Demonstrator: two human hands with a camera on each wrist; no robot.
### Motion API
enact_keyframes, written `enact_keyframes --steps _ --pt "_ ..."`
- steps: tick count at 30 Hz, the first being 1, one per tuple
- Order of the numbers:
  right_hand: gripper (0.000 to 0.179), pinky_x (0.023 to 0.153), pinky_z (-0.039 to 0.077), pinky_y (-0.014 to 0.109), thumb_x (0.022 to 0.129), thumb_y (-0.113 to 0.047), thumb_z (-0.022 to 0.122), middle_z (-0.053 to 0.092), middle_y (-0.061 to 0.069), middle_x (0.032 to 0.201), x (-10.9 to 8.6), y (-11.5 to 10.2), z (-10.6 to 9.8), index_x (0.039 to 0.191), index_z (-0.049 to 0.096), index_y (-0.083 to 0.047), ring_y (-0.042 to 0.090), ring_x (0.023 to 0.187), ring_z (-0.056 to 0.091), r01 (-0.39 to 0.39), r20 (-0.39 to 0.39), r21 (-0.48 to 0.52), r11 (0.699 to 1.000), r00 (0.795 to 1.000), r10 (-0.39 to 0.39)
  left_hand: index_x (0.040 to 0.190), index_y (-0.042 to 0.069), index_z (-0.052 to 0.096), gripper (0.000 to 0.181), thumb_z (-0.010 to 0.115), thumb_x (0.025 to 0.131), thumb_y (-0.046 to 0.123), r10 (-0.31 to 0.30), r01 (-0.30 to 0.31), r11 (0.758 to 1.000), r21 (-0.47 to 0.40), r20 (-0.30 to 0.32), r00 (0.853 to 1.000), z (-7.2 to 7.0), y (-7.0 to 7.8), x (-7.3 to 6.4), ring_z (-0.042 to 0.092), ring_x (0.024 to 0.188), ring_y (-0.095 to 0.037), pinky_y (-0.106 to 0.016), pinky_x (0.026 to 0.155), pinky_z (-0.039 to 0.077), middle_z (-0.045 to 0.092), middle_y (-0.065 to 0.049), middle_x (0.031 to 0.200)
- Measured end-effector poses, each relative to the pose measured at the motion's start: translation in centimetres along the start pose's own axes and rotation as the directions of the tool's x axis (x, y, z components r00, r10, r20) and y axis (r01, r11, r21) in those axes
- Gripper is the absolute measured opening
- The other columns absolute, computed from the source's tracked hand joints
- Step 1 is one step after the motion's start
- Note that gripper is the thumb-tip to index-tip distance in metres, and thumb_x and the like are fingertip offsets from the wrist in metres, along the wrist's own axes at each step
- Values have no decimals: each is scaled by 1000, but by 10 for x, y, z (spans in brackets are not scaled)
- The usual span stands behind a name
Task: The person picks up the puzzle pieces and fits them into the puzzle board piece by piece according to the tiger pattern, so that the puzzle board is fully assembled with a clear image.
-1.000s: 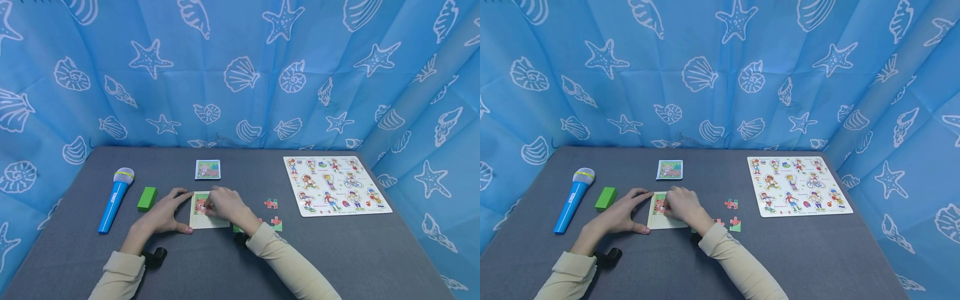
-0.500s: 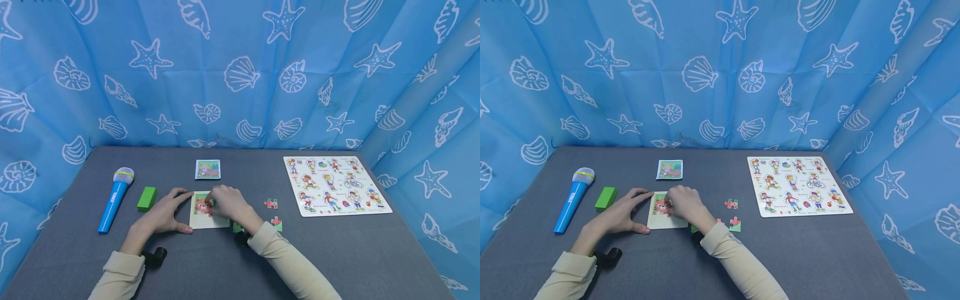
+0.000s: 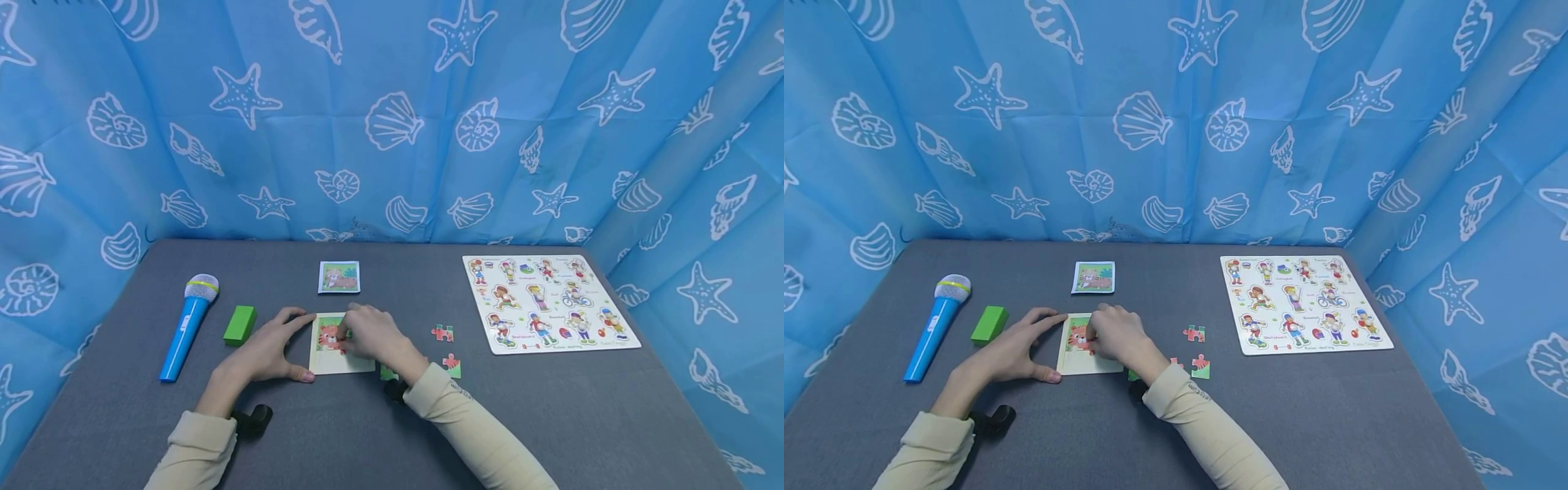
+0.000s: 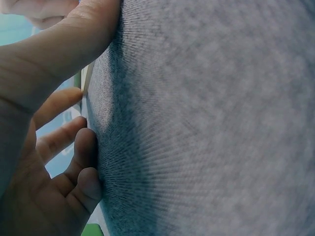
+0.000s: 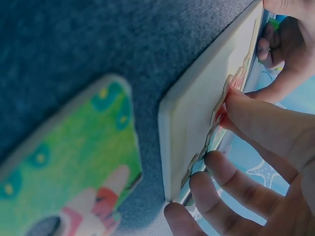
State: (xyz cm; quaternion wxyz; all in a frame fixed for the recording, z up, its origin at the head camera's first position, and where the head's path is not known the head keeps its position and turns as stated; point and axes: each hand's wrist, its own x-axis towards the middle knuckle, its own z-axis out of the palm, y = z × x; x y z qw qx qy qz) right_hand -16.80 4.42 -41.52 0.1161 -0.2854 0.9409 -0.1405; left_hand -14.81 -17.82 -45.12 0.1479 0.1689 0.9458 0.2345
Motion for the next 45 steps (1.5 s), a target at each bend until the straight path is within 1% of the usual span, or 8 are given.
enact_keyframes --steps 3,11,14,16,20,28,36,45 --pt "7 56 42 26 92 -23 78 69 -1 98 -1 1 -1 97 83 -21 10 77 55 14 0 3 1000 1000 -14 157 17 41 111 92 67 55 -1 1 1000 4 -4 1000 1 0 0 46 138 -49 -68 106 42 37 -22 157" --pt "29 63 44 26 92 -29 78 68 -1 109 -8 15 -7 121 76 -25 11 86 58 35 34 -5 999 999 -35 156 20 43 107 92 68 54 -13 13 1000 8 2 1000 0 1 0 45 138 -49 -68 107 41 36 -21 158" --pt "32 67 49 32 91 -28 79 68 3 115 -14 24 -11 123 76 -23 18 93 62 20 29 25 1000 999 -20 156 20 43 107 92 68 54 -18 18 1000 7 4 1000 0 2 0 45 139 -49 -68 108 41 36 -21 158" --pt "34 75 56 41 90 -28 80 68 8 126 -20 31 -15 123 75 -22 26 106 65 4 13 33 999 1000 -5 156 20 43 108 92 67 54 -17 17 1000 13 5 1000 0 2 0 44 139 -49 -68 107 41 35 -22 158" --pt "36 86 57 54 89 -28 81 65 14 137 -32 48 -23 124 75 -20 35 122 63 -28 -35 30 999 999 30 157 20 42 108 92 67 54 -25 25 1000 13 5 1000 1 3 0 44 140 -49 -68 108 41 35 -22 159" --pt "37 82 56 55 88 -29 81 66 10 129 -55 85 -33 124 75 -22 32 113 65 -125 -57 -38 991 991 123 157 20 42 107 93 68 53 -27 27 1000 14 9 1000 1 3 0 44 139 -48 -68 108 41 35 -22 159" --pt "39 82 56 47 89 -26 81 67 14 122 -74 117 -39 126 74 -16 30 105 67 -155 -40 -60 986 987 153 157 21 42 108 93 67 53 -34 33 999 17 17 999 0 2 1 44 139 -47 -67 107 41 35 -20 159" --pt "42 68 52 39 90 -28 79 67 14 113 -86 131 -45 128 72 -13 24 92 64 -203 -5 -59 977 979 204 157 21 42 108 93 67 52 -37 37 999 21 14 999 0 3 1 44 139 -48 -68 108 41 35 -21 159"
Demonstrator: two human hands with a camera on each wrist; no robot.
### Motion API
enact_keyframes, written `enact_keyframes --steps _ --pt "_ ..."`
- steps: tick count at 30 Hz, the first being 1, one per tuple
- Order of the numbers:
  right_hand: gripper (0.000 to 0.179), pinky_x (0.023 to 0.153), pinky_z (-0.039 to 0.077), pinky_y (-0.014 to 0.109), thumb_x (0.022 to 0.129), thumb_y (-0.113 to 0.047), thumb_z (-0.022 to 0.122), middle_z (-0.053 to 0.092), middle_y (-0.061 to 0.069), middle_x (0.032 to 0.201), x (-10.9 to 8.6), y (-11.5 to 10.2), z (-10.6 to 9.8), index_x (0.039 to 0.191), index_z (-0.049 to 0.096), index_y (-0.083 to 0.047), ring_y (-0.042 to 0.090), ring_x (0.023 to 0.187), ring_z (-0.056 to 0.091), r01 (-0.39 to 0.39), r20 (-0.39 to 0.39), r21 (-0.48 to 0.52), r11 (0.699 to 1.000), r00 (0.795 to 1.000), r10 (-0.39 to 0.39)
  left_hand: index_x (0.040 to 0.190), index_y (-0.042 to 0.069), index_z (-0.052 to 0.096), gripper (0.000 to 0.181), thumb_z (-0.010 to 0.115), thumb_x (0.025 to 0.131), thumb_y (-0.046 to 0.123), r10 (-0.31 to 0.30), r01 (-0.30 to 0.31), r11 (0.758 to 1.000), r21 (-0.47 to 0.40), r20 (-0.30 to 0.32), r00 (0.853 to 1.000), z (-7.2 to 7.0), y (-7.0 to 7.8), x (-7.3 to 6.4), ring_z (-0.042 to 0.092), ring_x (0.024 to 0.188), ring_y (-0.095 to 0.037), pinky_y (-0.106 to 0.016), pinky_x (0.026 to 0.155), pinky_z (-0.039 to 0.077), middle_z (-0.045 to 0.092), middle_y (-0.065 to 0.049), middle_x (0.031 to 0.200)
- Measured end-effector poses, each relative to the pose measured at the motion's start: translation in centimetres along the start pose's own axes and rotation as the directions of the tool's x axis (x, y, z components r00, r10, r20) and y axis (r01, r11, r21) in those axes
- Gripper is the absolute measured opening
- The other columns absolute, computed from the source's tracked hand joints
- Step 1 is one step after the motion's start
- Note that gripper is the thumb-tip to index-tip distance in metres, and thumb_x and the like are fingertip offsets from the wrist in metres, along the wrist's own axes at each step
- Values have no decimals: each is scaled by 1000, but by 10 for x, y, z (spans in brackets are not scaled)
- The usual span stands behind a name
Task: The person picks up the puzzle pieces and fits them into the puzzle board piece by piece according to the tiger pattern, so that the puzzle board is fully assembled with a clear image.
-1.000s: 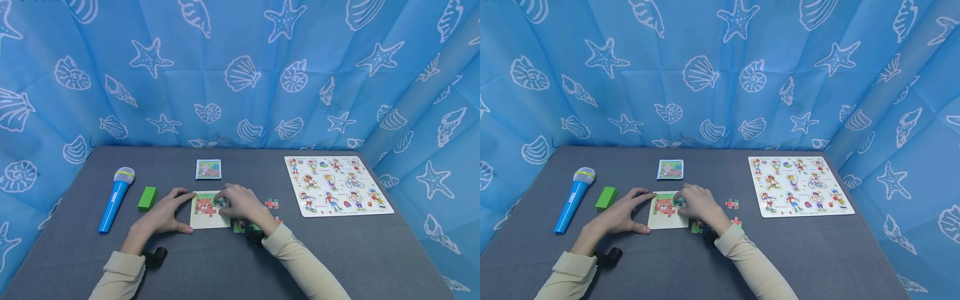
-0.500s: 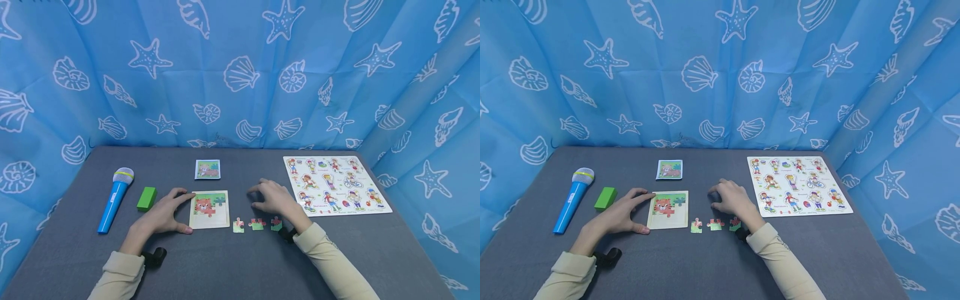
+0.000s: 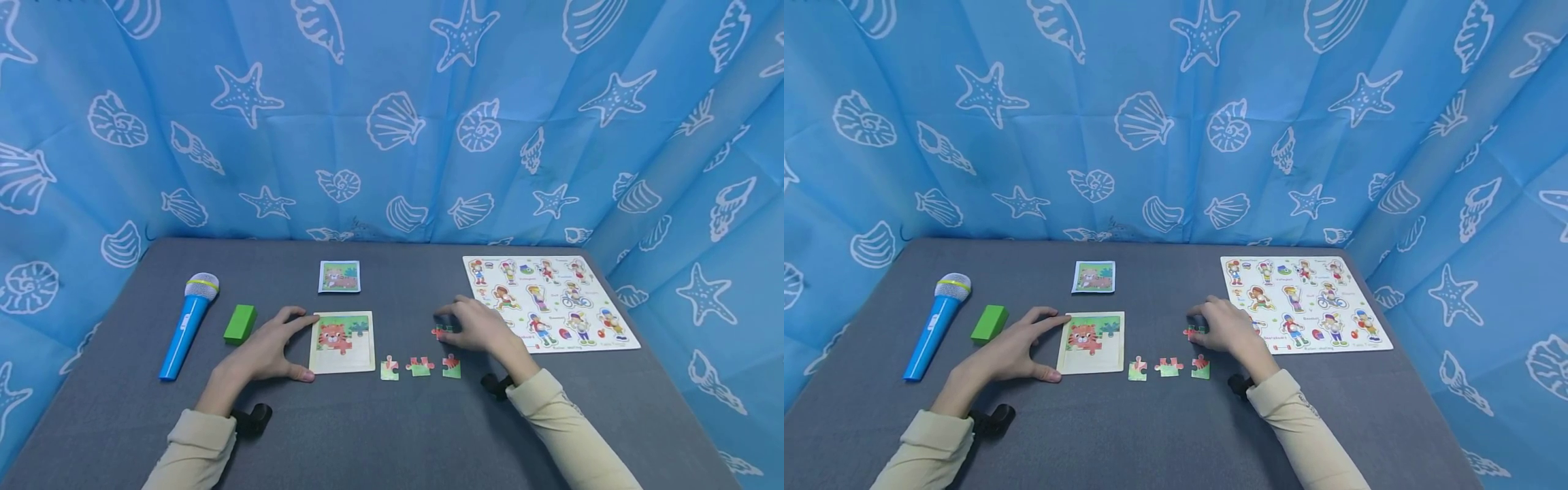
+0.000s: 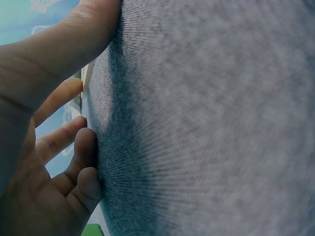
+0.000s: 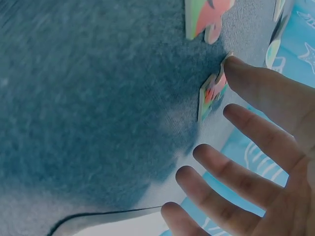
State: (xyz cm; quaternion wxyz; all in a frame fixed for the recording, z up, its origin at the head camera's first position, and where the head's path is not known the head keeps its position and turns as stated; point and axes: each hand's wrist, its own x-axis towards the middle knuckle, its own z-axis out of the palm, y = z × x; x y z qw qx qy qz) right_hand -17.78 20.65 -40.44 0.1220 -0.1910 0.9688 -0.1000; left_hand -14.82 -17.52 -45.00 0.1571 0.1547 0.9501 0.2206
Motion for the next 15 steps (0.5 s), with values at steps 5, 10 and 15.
enact_keyframes --steps 5,10,15 --pt "40 70 53 40 90 -27 79 68 14 112 -3 0 0 127 73 -12 23 94 65 11 -9 6 1000 1000 -11 157 21 42 108 93 67 52 -7 7 1000 -6 2 1000 0 0 0 44 139 -47 -68 108 41 35 -20 159" --pt "38 66 49 35 90 -30 79 70 10 104 -4 -3 3 122 74 -10 18 85 61 13 -10 11 1000 1000 -12 157 21 42 108 93 67 52 -17 18 1000 -8 5 1000 1 0 0 44 140 -47 -68 108 40 35 -20 159" --pt "35 59 46 31 89 -31 80 73 8 98 -4 -7 6 117 76 -11 14 77 59 -19 -32 15 1000 999 19 157 21 42 107 93 67 51 -20 20 1000 -8 5 1000 1 0 0 44 140 -47 -68 108 40 35 -20 159"
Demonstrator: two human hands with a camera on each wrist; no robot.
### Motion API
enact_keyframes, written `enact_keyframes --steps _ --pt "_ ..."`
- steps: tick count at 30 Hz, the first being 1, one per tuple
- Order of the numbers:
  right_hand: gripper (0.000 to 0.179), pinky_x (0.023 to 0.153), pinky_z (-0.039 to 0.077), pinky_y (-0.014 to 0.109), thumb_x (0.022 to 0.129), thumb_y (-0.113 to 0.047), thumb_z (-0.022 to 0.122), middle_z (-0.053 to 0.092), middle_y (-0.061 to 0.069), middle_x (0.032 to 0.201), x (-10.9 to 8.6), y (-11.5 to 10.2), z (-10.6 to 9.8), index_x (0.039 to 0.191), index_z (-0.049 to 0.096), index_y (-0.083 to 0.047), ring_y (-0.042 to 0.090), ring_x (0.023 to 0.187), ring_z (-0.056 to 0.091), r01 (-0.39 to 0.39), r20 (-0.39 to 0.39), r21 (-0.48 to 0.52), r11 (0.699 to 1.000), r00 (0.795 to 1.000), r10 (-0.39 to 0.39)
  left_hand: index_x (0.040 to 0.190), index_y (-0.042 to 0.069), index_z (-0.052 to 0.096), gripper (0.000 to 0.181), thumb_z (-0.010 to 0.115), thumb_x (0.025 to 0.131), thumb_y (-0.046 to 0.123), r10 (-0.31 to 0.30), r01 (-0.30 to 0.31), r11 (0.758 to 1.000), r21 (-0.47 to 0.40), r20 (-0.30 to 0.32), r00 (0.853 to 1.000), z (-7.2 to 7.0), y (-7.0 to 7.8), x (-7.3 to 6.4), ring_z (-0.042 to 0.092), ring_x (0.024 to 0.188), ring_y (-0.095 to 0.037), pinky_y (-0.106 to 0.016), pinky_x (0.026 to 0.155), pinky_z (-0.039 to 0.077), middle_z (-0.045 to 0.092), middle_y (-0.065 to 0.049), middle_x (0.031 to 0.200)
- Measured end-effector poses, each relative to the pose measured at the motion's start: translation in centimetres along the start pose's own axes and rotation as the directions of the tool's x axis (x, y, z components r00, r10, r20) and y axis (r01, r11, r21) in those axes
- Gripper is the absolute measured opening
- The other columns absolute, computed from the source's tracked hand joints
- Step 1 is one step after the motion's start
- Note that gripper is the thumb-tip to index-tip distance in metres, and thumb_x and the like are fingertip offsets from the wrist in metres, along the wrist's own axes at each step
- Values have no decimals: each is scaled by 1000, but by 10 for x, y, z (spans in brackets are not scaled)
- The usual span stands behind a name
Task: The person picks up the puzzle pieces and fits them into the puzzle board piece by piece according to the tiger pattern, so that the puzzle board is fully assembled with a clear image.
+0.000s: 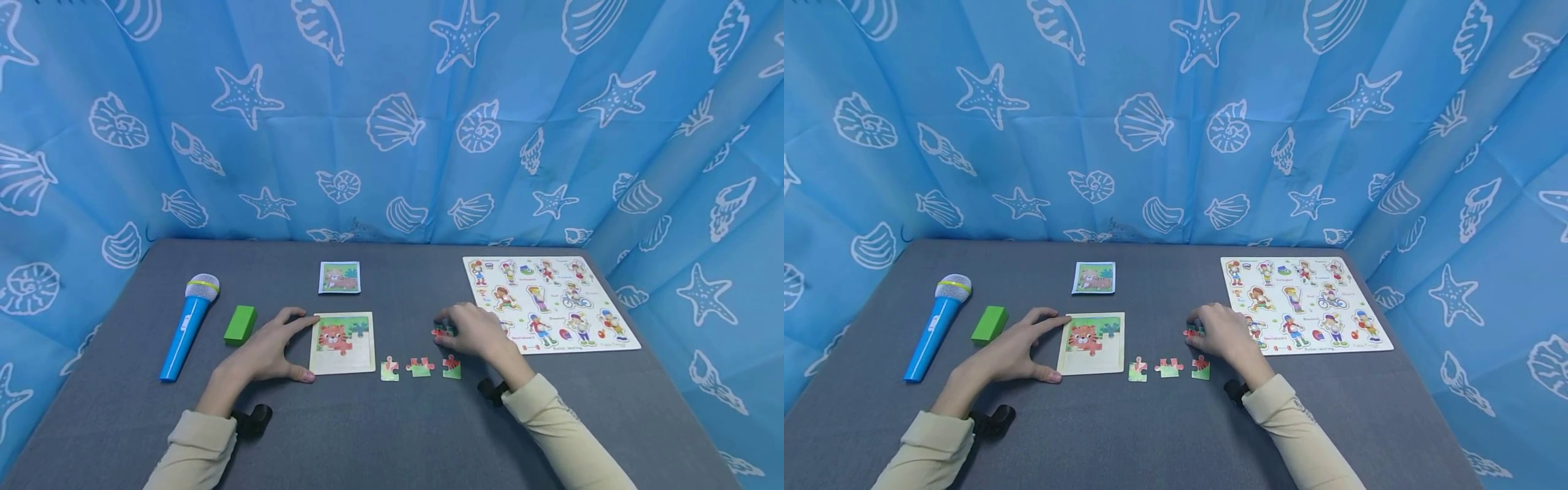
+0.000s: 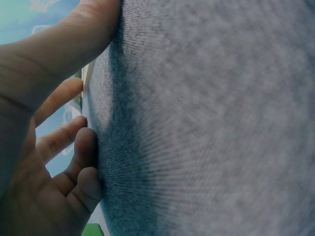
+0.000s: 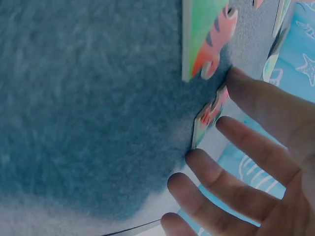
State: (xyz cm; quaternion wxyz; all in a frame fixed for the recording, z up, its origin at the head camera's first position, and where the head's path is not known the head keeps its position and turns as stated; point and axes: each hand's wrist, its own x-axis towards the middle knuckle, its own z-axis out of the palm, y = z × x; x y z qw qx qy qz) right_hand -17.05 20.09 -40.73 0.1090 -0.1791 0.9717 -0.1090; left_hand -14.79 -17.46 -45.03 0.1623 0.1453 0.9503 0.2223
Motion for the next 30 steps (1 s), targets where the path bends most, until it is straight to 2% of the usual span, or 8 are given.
enact_keyframes --steps 9,24,30 --pt "26 57 48 31 88 -31 81 74 9 100 2 -3 3 108 78 -13 15 76 64 -56 -7 9 998 998 56 157 21 42 107 93 68 52 4 -4 1000 0 2 1000 0 1 0 43 140 -48 -68 108 40 34 -20 159" --pt "27 53 36 27 90 -24 77 72 13 105 0 -7 5 113 77 -10 14 69 52 -26 -34 49 998 999 27 157 21 42 107 93 67 52 9 -9 1000 -4 2 1000 -1 0 -1 44 139 -48 -68 108 40 34 -20 159" --pt "24 61 46 31 90 -24 77 74 14 112 1 -11 4 111 78 -11 17 81 61 4 -56 43 999 998 -2 157 21 42 107 93 67 52 13 -13 1000 -4 0 1000 -1 1 -1 44 139 -47 -68 108 41 35 -20 159"
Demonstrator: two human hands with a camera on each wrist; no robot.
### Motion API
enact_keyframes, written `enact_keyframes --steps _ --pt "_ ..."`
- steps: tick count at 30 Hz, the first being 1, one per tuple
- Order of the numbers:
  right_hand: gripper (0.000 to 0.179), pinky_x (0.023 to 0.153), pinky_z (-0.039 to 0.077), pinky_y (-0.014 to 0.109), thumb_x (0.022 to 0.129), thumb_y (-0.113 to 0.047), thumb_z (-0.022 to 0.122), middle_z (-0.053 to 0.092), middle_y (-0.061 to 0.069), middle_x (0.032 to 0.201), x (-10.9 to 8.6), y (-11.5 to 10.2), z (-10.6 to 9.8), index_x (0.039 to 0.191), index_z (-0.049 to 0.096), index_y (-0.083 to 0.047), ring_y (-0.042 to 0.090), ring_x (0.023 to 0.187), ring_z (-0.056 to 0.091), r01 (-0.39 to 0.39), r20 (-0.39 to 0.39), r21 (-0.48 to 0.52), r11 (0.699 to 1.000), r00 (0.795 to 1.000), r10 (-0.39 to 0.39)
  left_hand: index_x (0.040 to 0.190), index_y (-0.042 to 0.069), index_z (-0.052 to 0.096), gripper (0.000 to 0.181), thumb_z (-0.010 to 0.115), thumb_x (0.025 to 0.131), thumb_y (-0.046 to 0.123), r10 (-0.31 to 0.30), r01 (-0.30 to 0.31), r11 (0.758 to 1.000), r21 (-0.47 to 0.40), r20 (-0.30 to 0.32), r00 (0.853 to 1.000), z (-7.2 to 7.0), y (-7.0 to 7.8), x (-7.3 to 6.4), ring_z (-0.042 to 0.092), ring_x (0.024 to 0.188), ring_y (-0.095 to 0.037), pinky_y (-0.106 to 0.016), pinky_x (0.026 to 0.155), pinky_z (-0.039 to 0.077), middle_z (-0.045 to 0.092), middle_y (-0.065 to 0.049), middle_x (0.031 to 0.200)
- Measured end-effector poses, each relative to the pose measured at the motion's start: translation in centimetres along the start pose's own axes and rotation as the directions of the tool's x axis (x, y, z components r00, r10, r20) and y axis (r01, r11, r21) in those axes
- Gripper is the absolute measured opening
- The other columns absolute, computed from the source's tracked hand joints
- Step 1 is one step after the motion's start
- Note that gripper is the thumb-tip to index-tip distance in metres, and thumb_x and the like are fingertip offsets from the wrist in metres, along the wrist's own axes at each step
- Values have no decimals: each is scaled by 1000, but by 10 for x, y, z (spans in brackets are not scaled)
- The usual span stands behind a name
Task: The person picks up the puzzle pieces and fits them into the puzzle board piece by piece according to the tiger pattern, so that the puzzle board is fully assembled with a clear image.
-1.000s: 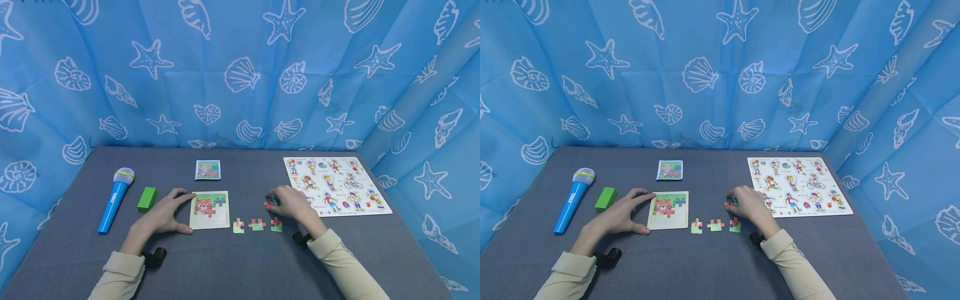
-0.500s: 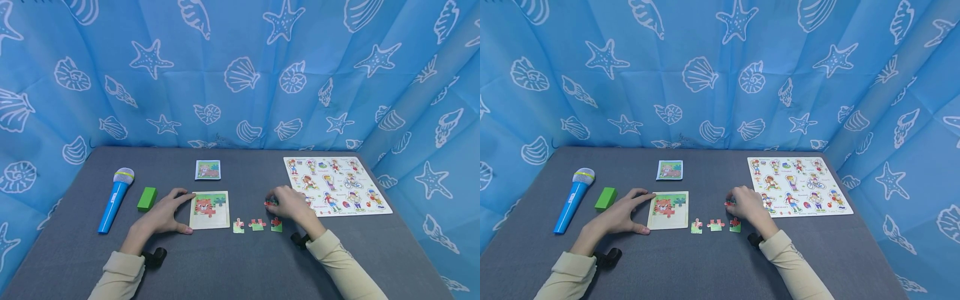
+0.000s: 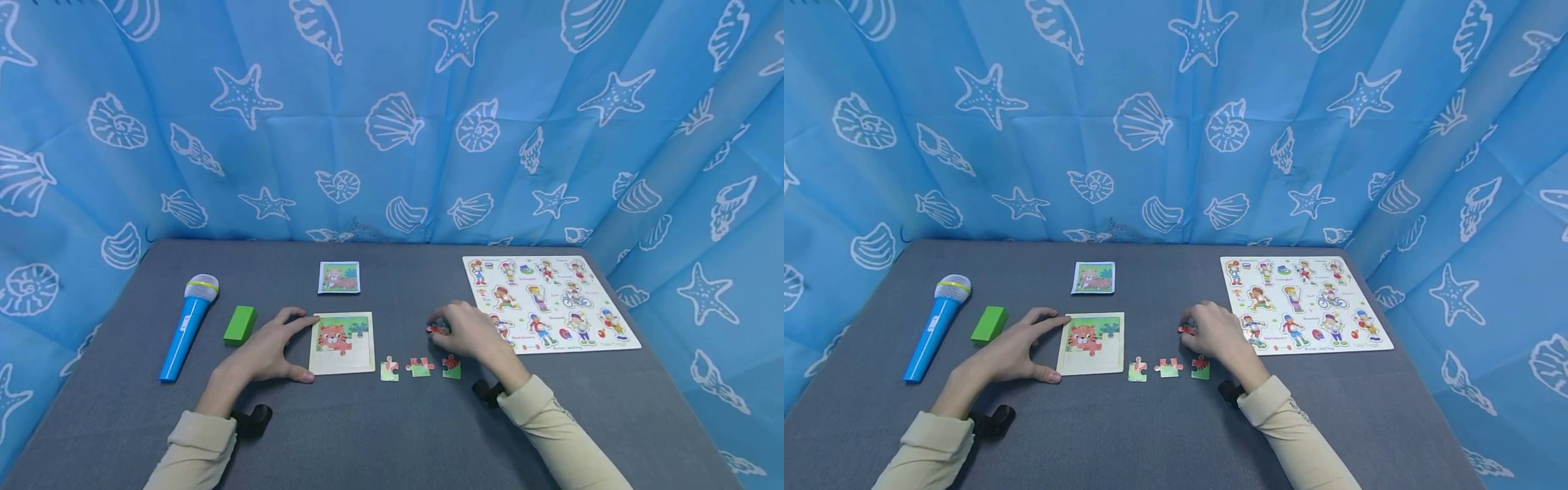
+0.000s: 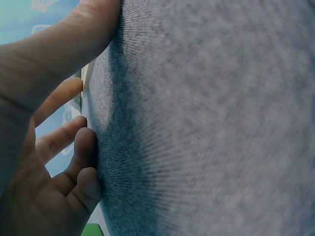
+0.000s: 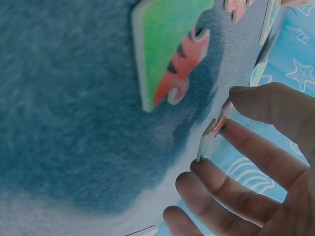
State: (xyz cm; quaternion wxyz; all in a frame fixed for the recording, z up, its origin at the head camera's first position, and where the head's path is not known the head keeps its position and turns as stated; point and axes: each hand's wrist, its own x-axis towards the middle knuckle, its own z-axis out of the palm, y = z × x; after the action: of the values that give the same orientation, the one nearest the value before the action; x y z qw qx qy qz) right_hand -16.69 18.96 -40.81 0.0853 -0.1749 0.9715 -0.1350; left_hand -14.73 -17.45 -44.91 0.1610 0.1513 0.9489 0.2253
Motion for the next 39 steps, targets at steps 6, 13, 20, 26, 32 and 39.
enact_keyframes --steps 6,13,20,26,32,39 --pt "25 64 49 35 89 -26 77 73 13 114 2 -7 -1 111 78 -14 19 86 64 10 -6 -18 1000 1000 -10 157 21 42 107 93 68 52 4 -4 1000 -1 -2 1000 0 0 0 45 138 -47 -68 108 41 35 -20 159" --pt "27 63 48 35 89 -24 78 72 12 108 5 -19 -2 113 78 -11 19 81 61 56 -36 -21 998 998 -57 157 21 42 107 92 68 53 -2 2 1000 2 4 1000 -1 0 0 45 138 -47 -68 107 41 34 -20 159" --pt "28 61 49 36 89 -27 78 72 9 108 10 -36 -3 114 78 -15 20 83 62 66 -34 -33 997 997 -67 157 21 42 108 93 67 53 -6 6 1000 2 1 1000 0 0 0 45 139 -47 -68 108 41 34 -20 159" --pt "28 56 43 32 90 -27 78 69 8 102 15 -55 1 115 78 -14 16 74 53 112 -25 -16 994 993 -113 157 20 42 109 93 67 53 -3 3 1000 7 0 1000 1 0 1 45 139 -48 -68 108 41 34 -21 159" --pt "28 52 37 29 91 -28 77 67 8 98 20 -76 8 115 78 -13 15 68 49 170 -18 0 986 985 -170 157 20 42 108 93 67 53 -3 3 1000 4 -2 1000 1 -1 0 45 138 -48 -68 107 41 34 -22 159" --pt "25 54 40 28 92 -31 76 68 5 96 28 -97 18 112 79 -15 14 72 52 221 -4 -5 975 975 -221 157 21 42 107 92 68 53 -7 7 1000 -6 3 1000 0 -1 0 44 139 -49 -69 108 40 33 -21 160"
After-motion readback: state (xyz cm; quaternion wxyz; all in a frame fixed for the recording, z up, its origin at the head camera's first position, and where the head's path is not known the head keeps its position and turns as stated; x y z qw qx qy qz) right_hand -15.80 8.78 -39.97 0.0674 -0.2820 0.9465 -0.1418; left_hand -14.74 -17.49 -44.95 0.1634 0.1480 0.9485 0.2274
